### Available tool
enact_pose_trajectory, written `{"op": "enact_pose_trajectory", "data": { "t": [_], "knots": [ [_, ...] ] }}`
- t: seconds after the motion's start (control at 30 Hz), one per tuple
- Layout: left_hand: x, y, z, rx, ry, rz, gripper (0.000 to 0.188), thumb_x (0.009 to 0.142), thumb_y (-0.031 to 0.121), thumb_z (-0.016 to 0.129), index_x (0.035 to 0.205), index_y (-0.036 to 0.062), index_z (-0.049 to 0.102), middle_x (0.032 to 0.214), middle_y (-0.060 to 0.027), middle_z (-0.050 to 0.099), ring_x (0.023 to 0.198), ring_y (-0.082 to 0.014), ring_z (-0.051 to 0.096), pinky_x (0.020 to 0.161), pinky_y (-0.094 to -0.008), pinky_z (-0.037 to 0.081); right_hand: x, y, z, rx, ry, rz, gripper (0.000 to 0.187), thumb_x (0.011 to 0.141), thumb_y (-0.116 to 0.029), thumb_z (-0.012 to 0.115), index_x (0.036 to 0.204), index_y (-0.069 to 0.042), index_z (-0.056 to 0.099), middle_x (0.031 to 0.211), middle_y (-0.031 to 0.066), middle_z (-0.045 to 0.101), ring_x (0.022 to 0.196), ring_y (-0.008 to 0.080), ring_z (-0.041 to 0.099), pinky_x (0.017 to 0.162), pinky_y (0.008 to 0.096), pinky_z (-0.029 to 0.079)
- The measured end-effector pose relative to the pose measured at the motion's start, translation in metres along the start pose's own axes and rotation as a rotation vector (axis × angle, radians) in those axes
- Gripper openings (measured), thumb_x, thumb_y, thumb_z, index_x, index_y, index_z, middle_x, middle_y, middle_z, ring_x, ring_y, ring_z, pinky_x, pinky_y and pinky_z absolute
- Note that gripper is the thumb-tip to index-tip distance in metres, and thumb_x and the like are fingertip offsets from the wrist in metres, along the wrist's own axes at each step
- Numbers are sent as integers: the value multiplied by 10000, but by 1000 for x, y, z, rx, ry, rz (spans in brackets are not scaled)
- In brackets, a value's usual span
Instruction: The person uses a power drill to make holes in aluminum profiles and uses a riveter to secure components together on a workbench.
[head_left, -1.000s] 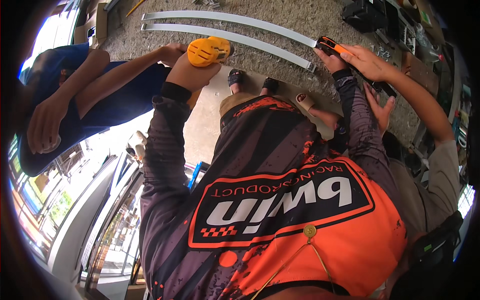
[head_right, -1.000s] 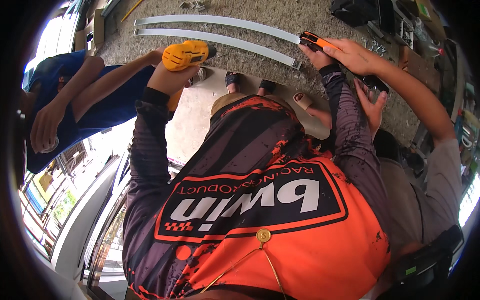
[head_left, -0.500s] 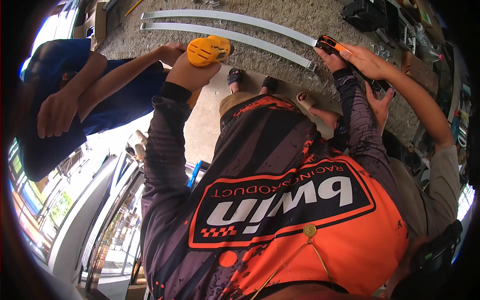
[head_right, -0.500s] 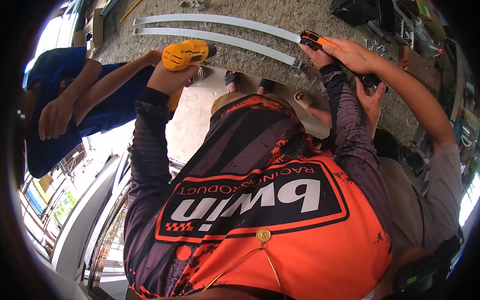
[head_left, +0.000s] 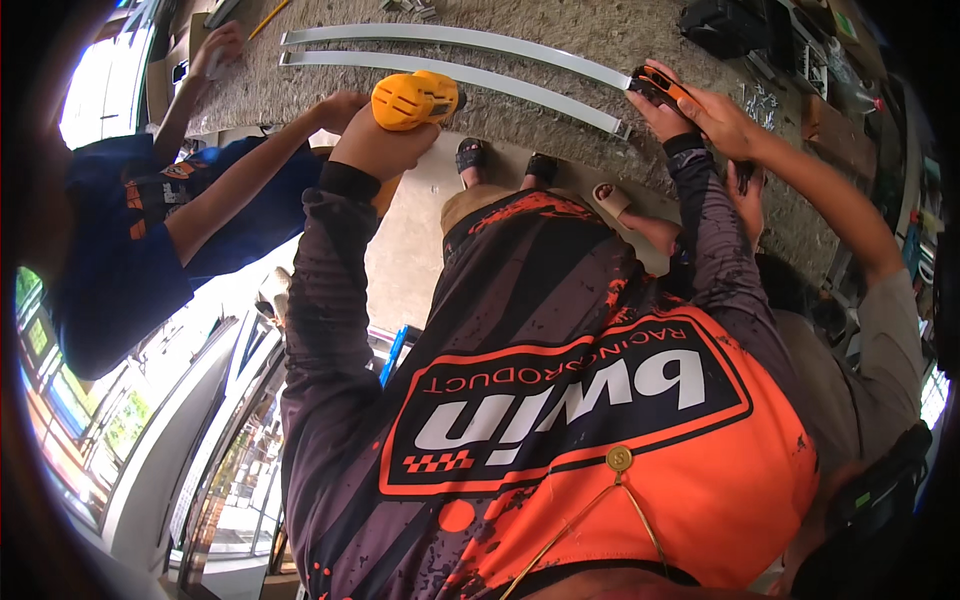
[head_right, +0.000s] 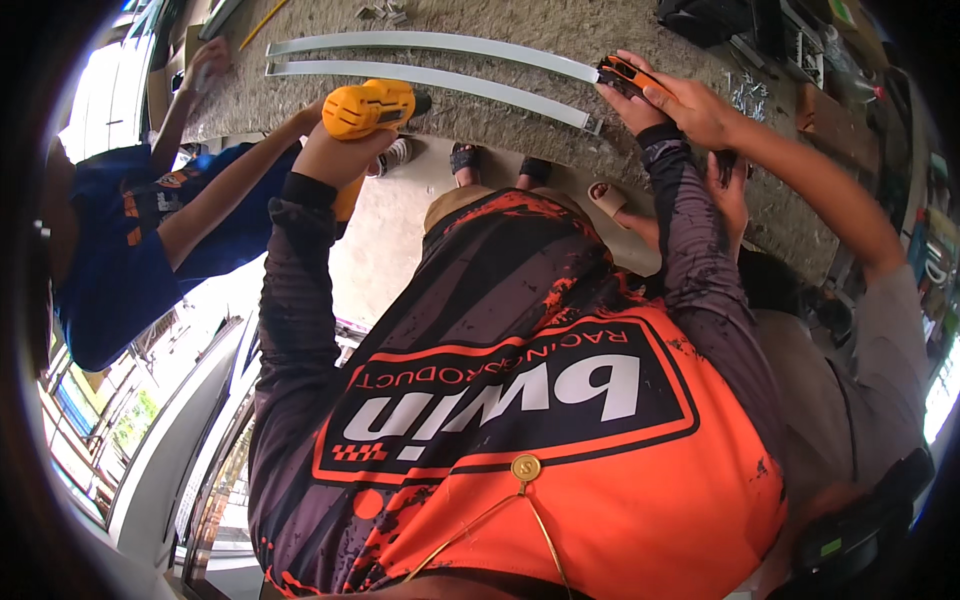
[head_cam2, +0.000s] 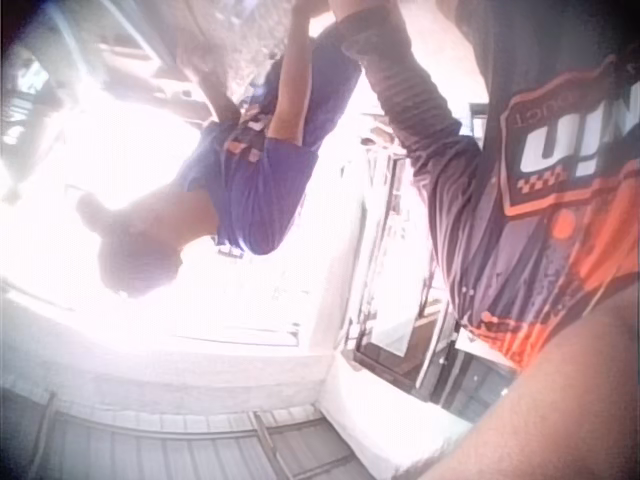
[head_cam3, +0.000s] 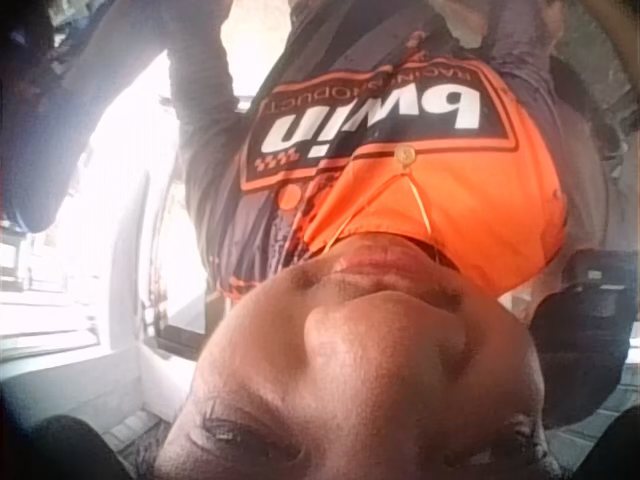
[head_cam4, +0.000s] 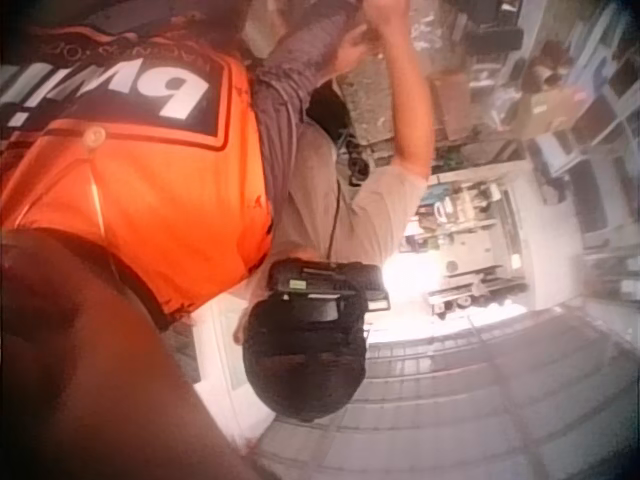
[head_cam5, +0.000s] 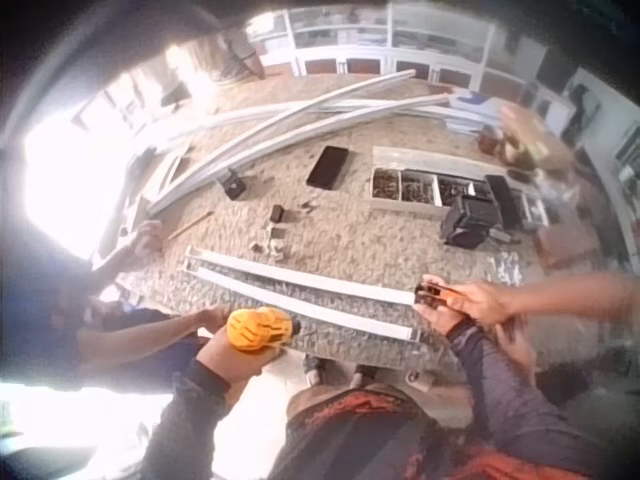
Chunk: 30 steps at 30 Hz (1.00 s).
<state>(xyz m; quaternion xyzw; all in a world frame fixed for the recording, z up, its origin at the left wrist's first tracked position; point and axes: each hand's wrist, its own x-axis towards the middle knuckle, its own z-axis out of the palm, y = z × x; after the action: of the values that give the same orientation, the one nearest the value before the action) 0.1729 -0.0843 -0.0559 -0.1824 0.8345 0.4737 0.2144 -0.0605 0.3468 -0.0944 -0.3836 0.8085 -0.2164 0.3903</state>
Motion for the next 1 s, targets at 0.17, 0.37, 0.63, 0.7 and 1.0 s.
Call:
{"op": "enact_pose_trajectory", "data": {
  "t": [0.17, 0.37, 0.63, 0.7, 1.0],
  "knots": [
    [10, -8, -5, 92, -55, 38, 221, 871, 251, 674, 931, 40, 699, 683, -40, 679, 606, -174, 683, 599, -320, 540, -9, 2, -11, -499, -57, -28, 604, 1001, -384, 562, 1462, -33, 389, 1117, 256, 660, 1030, 458, 648, 884, 491, 516],
    [12, -12, -3, 262, -24, 184, 249, 850, 285, 656, 945, 60, 703, 742, -81, 705, 735, -255, 704, 706, -367, 550, 40, -74, -79, -574, -664, 227, 503, 961, -363, 602, 1293, 3, 510, 912, 234, 687, 876, 390, 693, 760, 471, 533],
    [9, -13, -6, 223, -41, 115, 257, 847, 261, 674, 1004, 58, 698, 864, -122, 728, 857, -310, 706, 770, -396, 552, -4, -22, -16, -182, -312, 69, 523, 914, -386, 658, 1212, 20, 518, 954, 245, 657, 902, 413, 645, 790, 463, 489],
    [6, -13, -10, 169, -50, 110, 275, 843, 253, 689, 1036, 57, 695, 920, -132, 735, 913, -326, 706, 803, -401, 554, -4, -25, -11, -162, -253, 96, 504, 906, -389, 669, 1166, 23, 543, 910, 250, 651, 869, 418, 643, 768, 460, 487],
    [15, -32, -20, 165, -52, 456, 437, 837, 215, 732, 1234, 63, 630, 1090, -144, 730, 1018, -339, 703, 879, -396, 563, 57, -106, 134, 158, 518, 343, 322, 888, -302, 725, 1020, -21, 642, 846, 145, 665, 738, 313, 649, 707, 391, 522]
  ]
}}
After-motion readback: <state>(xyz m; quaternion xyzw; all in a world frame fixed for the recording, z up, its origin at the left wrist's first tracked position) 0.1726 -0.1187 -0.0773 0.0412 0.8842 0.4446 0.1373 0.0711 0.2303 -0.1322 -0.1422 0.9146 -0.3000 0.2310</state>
